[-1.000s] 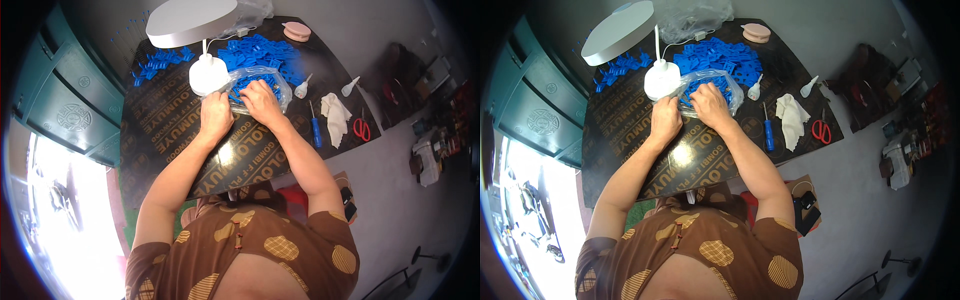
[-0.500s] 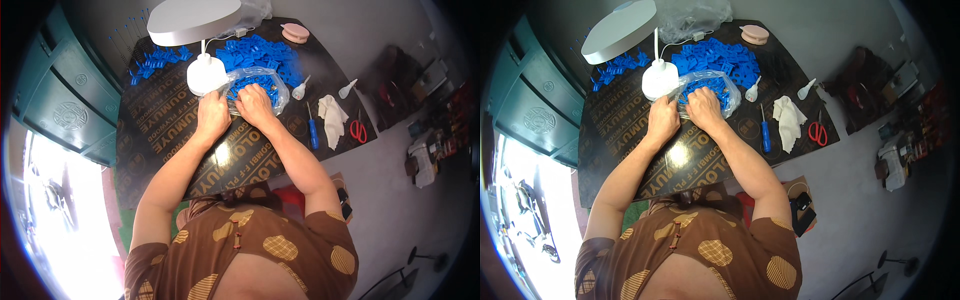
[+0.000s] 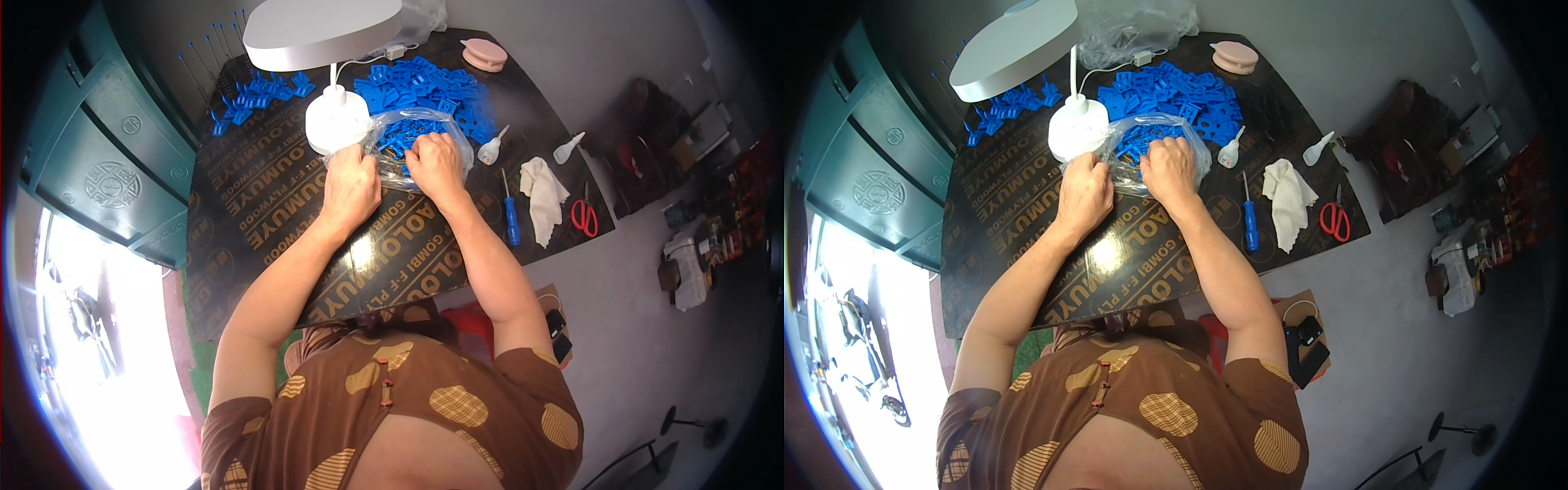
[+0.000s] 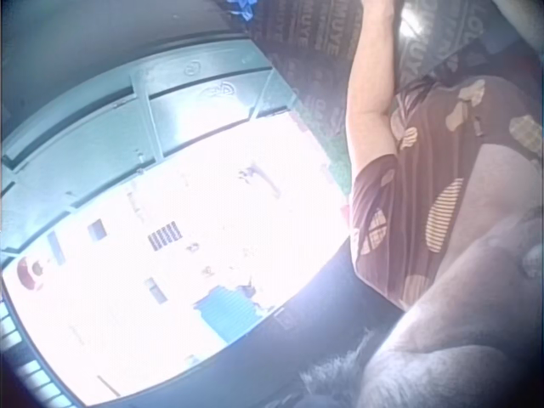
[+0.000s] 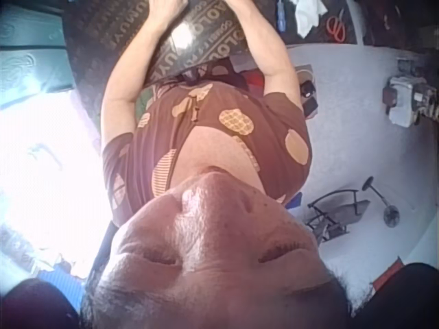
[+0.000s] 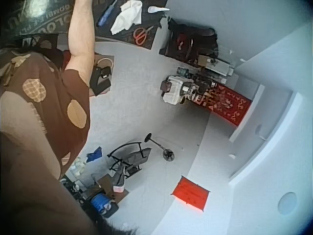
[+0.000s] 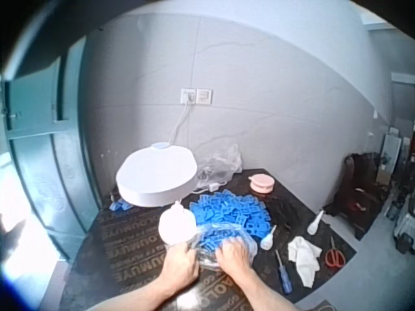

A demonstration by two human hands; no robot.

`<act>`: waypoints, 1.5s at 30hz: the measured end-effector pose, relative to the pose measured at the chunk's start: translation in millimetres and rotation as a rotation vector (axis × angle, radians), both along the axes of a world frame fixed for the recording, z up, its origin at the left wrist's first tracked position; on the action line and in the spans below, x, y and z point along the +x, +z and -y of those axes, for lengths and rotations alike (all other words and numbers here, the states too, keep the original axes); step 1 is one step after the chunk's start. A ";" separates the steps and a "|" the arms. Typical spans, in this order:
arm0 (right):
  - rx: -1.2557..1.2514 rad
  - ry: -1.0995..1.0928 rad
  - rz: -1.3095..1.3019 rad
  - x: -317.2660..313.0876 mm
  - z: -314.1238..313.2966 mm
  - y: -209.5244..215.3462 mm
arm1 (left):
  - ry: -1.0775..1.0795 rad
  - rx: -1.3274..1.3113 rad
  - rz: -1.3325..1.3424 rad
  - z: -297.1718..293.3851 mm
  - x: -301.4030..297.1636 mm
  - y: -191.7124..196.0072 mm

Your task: The person glues white circular components into blue plastic square housings by applying liquid glue from a squeeze bottle to each component and then inserting it into a housing.

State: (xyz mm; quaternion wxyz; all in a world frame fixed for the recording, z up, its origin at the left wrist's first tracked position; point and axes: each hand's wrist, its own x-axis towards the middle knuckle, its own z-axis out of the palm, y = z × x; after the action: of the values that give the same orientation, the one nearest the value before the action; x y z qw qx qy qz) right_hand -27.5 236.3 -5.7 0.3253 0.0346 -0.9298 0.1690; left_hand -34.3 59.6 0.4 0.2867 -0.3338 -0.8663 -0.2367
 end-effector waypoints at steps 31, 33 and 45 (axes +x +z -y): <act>-0.054 0.131 -0.167 -6.3 -16.9 23.0 | -0.108 0.105 0.109 -12.1 -23.6 4.0; 0.064 0.088 -0.129 -15.1 -23.9 21.2 | -0.082 0.082 0.138 -16.7 -30.3 7.2; 0.154 -0.036 0.147 -53.7 -48.9 7.6 | 0.141 -0.346 -0.052 -48.3 -71.9 11.2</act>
State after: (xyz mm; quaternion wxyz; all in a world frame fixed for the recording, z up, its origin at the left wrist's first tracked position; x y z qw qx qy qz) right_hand -81.1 285.2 1.9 0.2555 0.0302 -0.9618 0.0935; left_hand -106.2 108.0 11.6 0.2633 -0.3226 -0.9075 -0.0547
